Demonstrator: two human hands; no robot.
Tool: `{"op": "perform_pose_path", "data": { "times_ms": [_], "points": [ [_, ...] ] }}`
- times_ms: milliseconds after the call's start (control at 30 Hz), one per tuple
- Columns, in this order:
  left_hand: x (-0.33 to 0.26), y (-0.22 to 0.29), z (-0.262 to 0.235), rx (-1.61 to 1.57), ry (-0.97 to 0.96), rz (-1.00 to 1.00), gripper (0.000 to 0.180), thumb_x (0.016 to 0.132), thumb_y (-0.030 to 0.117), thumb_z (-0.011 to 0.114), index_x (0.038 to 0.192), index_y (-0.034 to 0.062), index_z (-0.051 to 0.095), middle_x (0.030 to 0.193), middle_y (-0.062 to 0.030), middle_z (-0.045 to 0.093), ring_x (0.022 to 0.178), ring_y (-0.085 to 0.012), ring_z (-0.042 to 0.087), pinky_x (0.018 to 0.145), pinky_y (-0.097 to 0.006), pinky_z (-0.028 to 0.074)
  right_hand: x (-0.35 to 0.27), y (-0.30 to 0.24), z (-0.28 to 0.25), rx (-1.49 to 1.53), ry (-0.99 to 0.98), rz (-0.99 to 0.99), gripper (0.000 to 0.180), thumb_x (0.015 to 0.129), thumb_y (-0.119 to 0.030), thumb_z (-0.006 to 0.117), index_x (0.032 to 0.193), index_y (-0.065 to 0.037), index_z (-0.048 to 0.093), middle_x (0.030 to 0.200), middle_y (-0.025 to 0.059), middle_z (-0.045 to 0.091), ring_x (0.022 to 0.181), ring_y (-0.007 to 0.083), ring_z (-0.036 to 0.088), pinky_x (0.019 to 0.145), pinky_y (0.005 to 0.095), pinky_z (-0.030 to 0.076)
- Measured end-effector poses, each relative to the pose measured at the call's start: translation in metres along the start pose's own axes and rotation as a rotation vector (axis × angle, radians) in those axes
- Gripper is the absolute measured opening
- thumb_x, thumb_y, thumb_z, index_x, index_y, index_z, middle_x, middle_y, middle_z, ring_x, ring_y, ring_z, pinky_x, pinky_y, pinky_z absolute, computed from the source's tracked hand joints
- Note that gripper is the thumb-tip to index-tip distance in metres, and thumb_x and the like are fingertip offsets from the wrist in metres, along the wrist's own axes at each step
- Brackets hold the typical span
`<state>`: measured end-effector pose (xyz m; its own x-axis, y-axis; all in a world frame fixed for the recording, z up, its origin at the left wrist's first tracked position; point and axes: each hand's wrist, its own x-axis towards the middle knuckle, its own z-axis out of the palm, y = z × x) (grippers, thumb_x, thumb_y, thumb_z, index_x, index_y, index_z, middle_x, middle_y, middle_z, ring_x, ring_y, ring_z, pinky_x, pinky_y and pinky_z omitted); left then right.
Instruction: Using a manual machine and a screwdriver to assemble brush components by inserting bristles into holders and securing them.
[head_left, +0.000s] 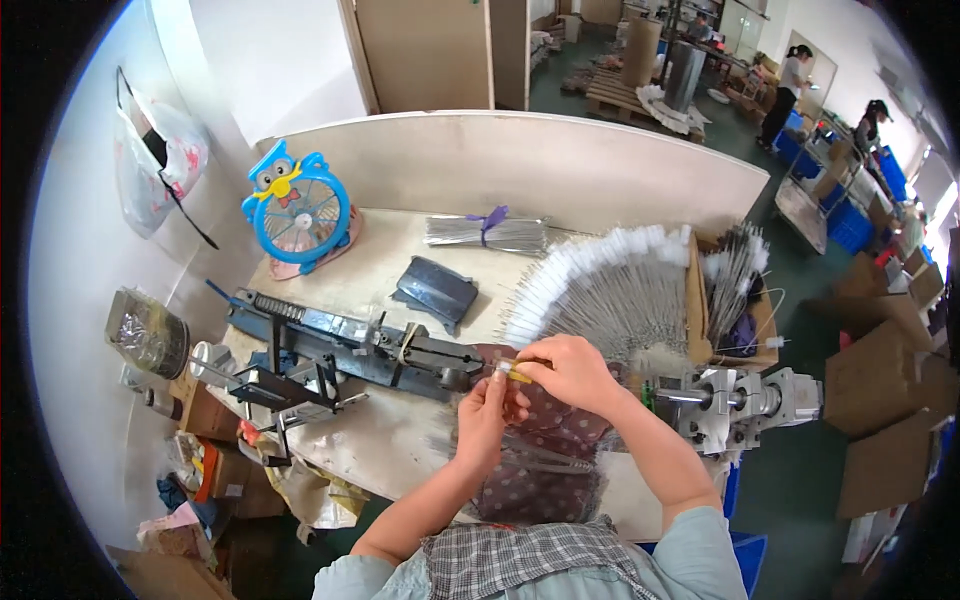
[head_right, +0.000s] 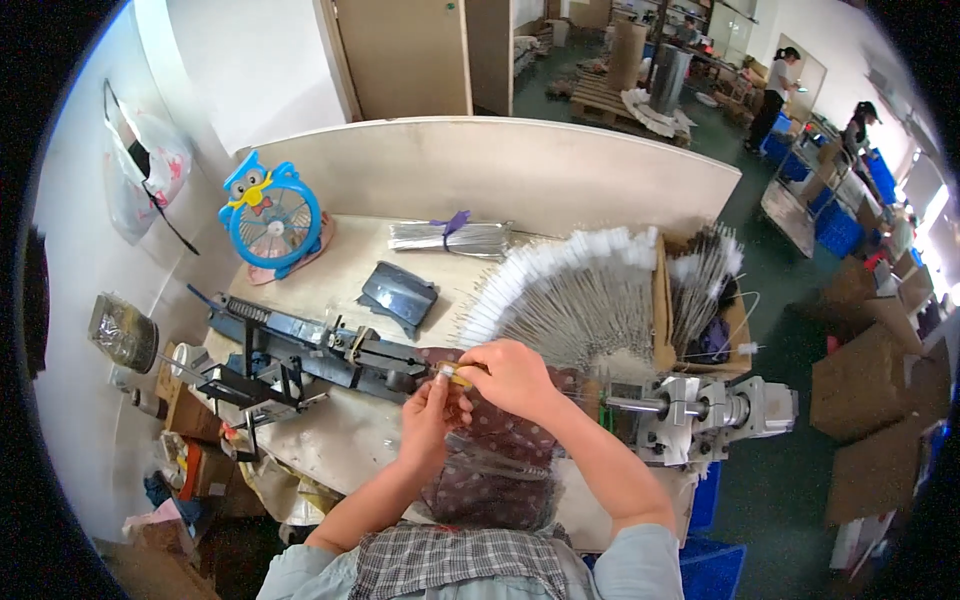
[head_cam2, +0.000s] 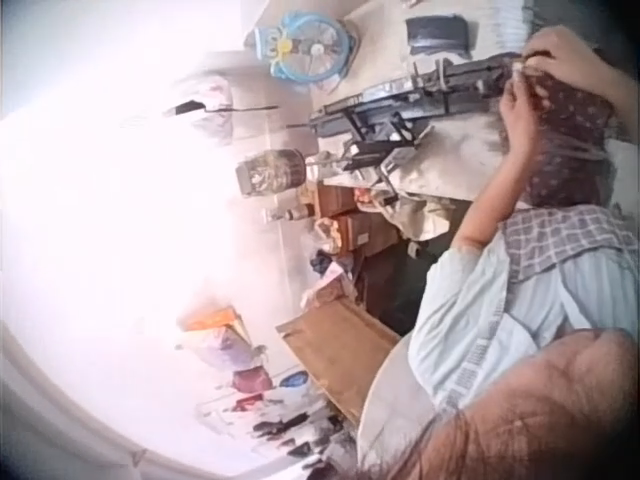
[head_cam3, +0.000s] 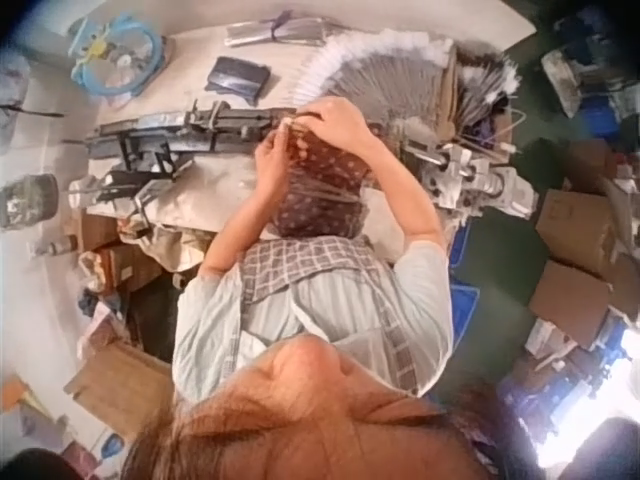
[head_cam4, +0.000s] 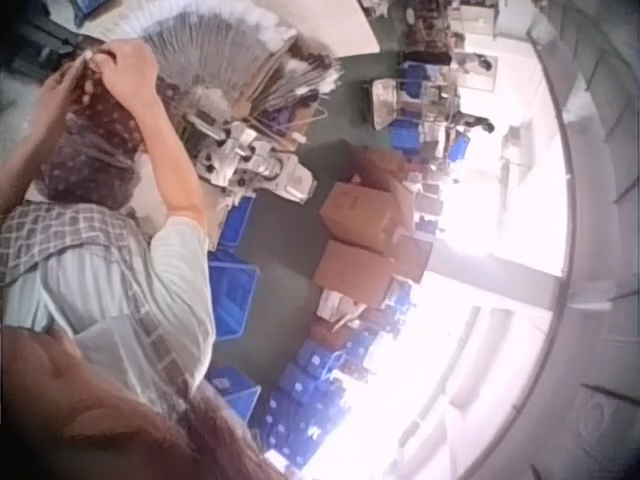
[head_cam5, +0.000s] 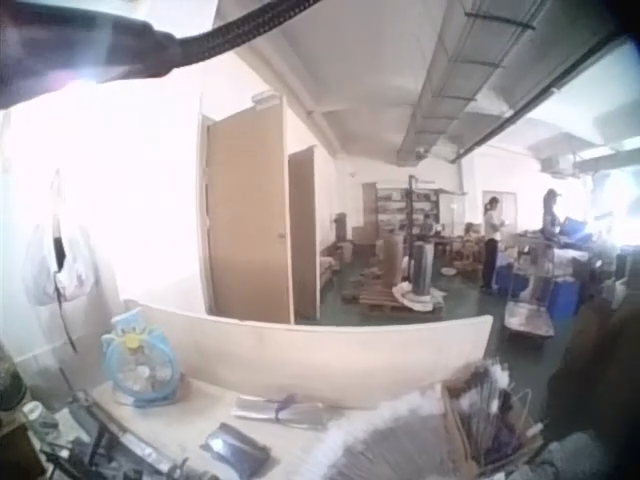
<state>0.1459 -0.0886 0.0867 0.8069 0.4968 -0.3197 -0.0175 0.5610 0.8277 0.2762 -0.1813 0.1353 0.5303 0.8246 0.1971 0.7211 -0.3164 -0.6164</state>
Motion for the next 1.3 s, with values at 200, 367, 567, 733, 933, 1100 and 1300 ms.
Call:
{"op": "perform_pose_path", "data": {
  "times_ms": [200,367,567,733,933,1100,1300],
  "points": [
    [0.012,0.001,-0.004,-0.158,-0.003,-0.091,0.040,0.098,0.042,0.036,0.102,0.0068,0.055,0.090,-0.0074,0.062,0.083,-0.0191,0.060,0.079,-0.033,0.048,0.000,-0.008,0.008,0.174,-0.070,0.201,0.021,0.076,-0.022,0.067,0.090,-0.007,0.068,0.079,0.0096,0.065,0.079,0.0248,0.060,0.072,0.0342,0.048],
    [0.007,-0.001,0.004,-0.330,0.033,-0.044,0.036,0.097,0.039,0.038,0.103,0.0080,0.055,0.098,-0.0060,0.061,0.095,-0.0186,0.059,0.084,-0.033,0.045,-0.010,-0.020,0.032,-0.173,0.283,-0.102,0.028,0.070,-0.023,0.072,0.094,-0.009,0.066,0.092,0.0030,0.062,0.091,0.0232,0.057,0.075,0.0360,0.047],
    [0.012,-0.010,0.005,-0.358,0.032,-0.021,0.023,0.095,0.025,0.044,0.099,0.0048,0.055,0.101,-0.0064,0.061,0.094,-0.0164,0.059,0.084,-0.031,0.047,-0.016,-0.012,0.027,-0.218,0.393,-0.178,0.024,0.070,-0.019,0.070,0.093,-0.012,0.066,0.092,0.0002,0.060,0.091,0.0196,0.055,0.073,0.0354,0.045],
    [0.011,-0.009,0.011,-0.394,0.073,0.092,0.010,0.092,0.010,0.051,0.095,0.0020,0.056,0.096,-0.0063,0.061,0.087,-0.0147,0.061,0.076,-0.029,0.051,-0.018,-0.007,0.023,-0.233,0.384,-0.272,0.018,0.071,-0.018,0.068,0.089,-0.015,0.067,0.093,-0.0025,0.060,0.091,0.0177,0.054,0.074,0.0334,0.043],
    [0.010,-0.013,0.013,-0.369,0.058,0.115,0.007,0.090,0.006,0.052,0.095,0.0020,0.056,0.094,-0.0064,0.062,0.084,-0.0147,0.062,0.075,-0.028,0.051,-0.027,0.005,0.014,-0.191,0.342,-0.259,0.024,0.068,-0.018,0.072,0.093,-0.016,0.071,0.096,-0.0005,0.062,0.094,0.0203,0.056,0.076,0.0356,0.045],
    [0.011,-0.014,0.009,-0.398,0.061,0.116,0.008,0.090,0.007,0.053,0.097,0.0018,0.055,0.095,-0.0060,0.061,0.085,-0.0139,0.061,0.076,-0.028,0.050,-0.022,-0.007,0.017,-0.180,0.318,-0.244,0.024,0.069,-0.017,0.071,0.093,-0.015,0.071,0.097,0.0007,0.063,0.095,0.0213,0.056,0.078,0.0364,0.045],
    [0.008,-0.012,0.010,-0.460,0.058,0.069,0.008,0.090,0.011,0.053,0.093,0.0038,0.055,0.096,-0.0071,0.061,0.087,-0.0155,0.062,0.076,-0.030,0.050,-0.021,-0.009,0.018,-0.185,0.288,-0.242,0.025,0.069,-0.016,0.071,0.094,-0.014,0.070,0.098,0.0015,0.063,0.095,0.0221,0.056,0.079,0.0365,0.046]
  ]
}}
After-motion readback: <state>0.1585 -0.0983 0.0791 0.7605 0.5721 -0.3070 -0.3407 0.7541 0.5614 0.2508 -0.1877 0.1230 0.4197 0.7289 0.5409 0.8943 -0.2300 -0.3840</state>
